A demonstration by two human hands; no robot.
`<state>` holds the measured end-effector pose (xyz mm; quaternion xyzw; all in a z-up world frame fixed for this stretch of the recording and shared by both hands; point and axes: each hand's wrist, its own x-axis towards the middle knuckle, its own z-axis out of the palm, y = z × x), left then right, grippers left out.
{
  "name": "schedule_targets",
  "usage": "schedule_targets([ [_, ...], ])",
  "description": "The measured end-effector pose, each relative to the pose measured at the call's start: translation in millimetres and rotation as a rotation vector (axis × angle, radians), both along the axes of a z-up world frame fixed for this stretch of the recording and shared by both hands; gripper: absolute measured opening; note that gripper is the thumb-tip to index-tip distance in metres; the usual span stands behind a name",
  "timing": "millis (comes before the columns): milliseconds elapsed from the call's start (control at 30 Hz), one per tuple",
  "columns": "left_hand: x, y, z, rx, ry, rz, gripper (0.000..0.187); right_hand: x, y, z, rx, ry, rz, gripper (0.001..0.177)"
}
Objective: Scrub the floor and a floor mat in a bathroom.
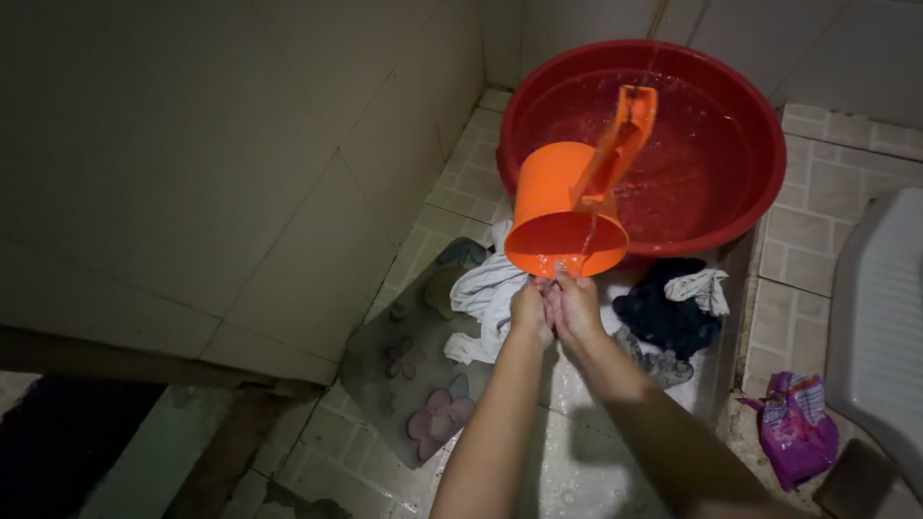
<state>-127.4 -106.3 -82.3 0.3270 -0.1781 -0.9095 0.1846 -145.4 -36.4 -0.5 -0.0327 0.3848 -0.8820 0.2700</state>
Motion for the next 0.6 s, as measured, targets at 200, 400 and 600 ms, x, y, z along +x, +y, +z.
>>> schedule_targets([
  [200,4,-16,-19,0.281,0.224,-0.064,0.025,6,-12,-26,0.192,0.0,0.079,0.015],
  [400,30,1,39,0.297,0.296,-0.167,0.069,19,-33,-22,0.138,0.06,0.094,0.02],
  [600,4,-34,-86,0.199,0.372,-0.066,0.048,29,-42,-7,0.175,-0.029,0.131,0.035],
])
